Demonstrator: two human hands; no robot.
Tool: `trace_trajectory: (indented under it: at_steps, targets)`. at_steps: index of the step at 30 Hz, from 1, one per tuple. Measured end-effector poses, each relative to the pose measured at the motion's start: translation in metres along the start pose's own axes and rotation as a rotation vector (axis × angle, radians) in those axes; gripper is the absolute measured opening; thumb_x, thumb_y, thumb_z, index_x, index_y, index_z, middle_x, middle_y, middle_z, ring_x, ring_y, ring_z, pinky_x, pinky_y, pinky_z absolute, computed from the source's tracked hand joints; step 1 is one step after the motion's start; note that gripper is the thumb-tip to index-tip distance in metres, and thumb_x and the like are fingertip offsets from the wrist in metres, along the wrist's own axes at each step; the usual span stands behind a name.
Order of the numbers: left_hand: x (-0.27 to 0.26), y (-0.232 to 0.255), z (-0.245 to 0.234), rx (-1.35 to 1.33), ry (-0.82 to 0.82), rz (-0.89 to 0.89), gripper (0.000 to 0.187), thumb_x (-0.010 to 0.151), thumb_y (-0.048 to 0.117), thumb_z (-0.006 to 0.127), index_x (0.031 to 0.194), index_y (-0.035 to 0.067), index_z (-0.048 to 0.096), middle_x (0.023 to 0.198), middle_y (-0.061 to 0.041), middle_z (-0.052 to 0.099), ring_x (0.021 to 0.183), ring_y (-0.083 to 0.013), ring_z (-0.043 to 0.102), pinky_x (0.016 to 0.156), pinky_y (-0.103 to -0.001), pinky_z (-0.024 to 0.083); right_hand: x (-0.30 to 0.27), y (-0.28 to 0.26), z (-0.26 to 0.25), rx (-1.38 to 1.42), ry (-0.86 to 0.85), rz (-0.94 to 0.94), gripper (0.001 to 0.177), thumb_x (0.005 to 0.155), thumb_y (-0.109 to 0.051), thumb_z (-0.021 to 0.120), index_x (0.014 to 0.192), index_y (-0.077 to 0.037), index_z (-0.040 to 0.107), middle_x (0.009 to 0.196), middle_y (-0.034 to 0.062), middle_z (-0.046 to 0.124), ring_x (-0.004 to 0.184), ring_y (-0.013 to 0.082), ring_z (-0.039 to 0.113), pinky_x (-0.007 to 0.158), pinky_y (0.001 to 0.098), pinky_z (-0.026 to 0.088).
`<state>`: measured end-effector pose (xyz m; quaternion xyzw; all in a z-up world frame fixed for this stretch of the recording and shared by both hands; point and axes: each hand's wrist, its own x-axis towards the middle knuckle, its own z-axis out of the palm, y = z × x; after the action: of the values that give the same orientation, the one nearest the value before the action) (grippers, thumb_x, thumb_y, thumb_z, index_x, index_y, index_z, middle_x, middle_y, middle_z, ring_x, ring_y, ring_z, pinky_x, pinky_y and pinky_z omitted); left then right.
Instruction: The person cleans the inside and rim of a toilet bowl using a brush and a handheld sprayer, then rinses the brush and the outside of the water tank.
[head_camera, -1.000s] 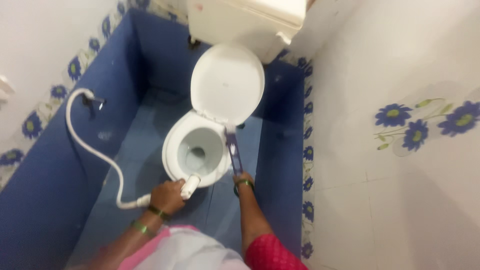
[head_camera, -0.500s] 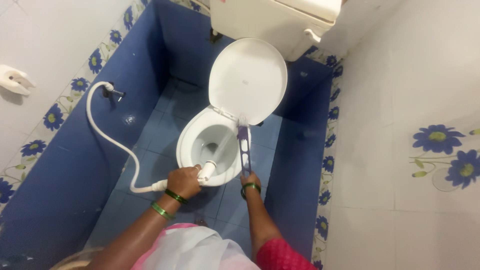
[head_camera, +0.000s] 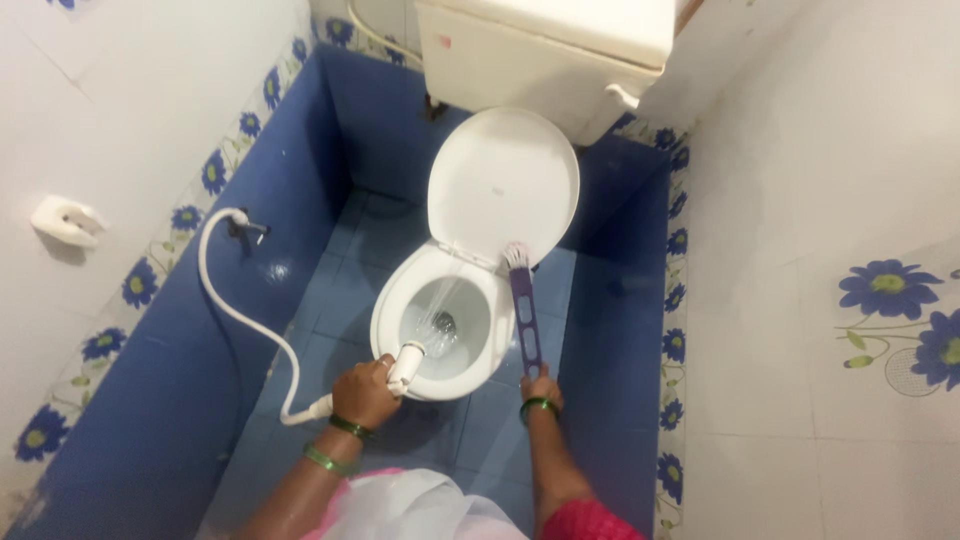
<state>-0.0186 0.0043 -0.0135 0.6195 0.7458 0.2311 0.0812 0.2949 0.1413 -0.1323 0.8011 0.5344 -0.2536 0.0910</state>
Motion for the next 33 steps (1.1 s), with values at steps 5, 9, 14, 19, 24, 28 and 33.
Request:
trace_trajectory:
  at_steps: [5,9,14,19,24,28,33]
  targets:
    - [0.005,-0.010,-0.003,0.036,0.000,-0.073,0.029,0.068,0.024,0.080,0.093,0.016,0.070,0.074,-0.012,0.072,0.073,-0.0352,0.071,0.063,-0.050,0.056,-0.014,-0.044,0.017,0.204,0.009,0.100,0.074,0.092,-0.051,0.067,0.156,-0.027,0.038,0.123,0.0182,0.071,0.113,0.0363,0.069,0.095,0.0470,0.057]
    - [0.004,-0.012,-0.006,0.010,0.072,-0.051,0.031,0.069,0.023,0.080,0.097,0.015,0.070,0.074,-0.011,0.072,0.070,-0.0333,0.071,0.062,-0.048,0.057,0.005,-0.079,0.007,0.322,0.181,0.024,0.067,0.091,-0.053,0.068,0.150,-0.026,0.052,0.112,0.0200,0.075,0.106,0.0388,0.072,0.089,0.0479,0.059]
    - [0.002,-0.013,-0.011,0.012,0.037,-0.048,0.035,0.066,0.024,0.081,0.098,0.015,0.071,0.072,-0.012,0.072,0.070,-0.0332,0.071,0.063,-0.048,0.057,0.068,-0.136,-0.049,0.490,0.261,0.005,0.074,0.090,-0.055,0.071,0.152,-0.019,0.049,0.116,0.0230,0.072,0.104,0.0411,0.072,0.086,0.0492,0.059]
    - [0.002,-0.010,-0.011,0.007,0.029,-0.067,0.030,0.071,0.022,0.079,0.099,0.015,0.072,0.074,-0.011,0.072,0.072,-0.0324,0.071,0.064,-0.048,0.057,0.096,-0.173,-0.074,0.099,0.169,-0.229,0.073,0.090,-0.052,0.068,0.152,-0.023,0.044,0.121,0.0207,0.069,0.113,0.0388,0.066,0.094,0.0477,0.054]
    - [0.001,-0.010,-0.009,0.009,0.111,-0.028,0.035,0.070,0.019,0.078,0.103,0.012,0.072,0.076,-0.013,0.072,0.072,-0.0334,0.070,0.065,-0.048,0.056,0.091,-0.172,-0.062,-0.314,-0.033,-0.406,0.048,0.094,-0.038,0.066,0.134,-0.012,0.066,0.126,0.0137,0.072,0.118,0.0322,0.069,0.097,0.0437,0.057]
    - [0.005,-0.009,-0.009,-0.041,0.083,-0.015,0.034,0.067,0.019,0.079,0.100,0.013,0.072,0.076,-0.011,0.073,0.074,-0.0334,0.070,0.066,-0.047,0.057,0.066,-0.122,-0.042,-0.319,-0.060,-0.349,0.042,0.097,-0.027,0.062,0.137,-0.012,0.063,0.131,0.0152,0.069,0.122,0.0319,0.066,0.102,0.0441,0.054]
    - [0.002,-0.002,-0.010,-0.026,0.088,-0.024,0.038,0.064,0.019,0.081,0.100,0.011,0.072,0.073,-0.013,0.070,0.070,-0.0351,0.069,0.063,-0.049,0.055,0.046,-0.039,-0.048,-0.207,-0.041,-0.190,0.065,0.096,-0.044,0.064,0.153,-0.024,0.043,0.136,0.0114,0.066,0.124,0.0308,0.065,0.103,0.0441,0.053]
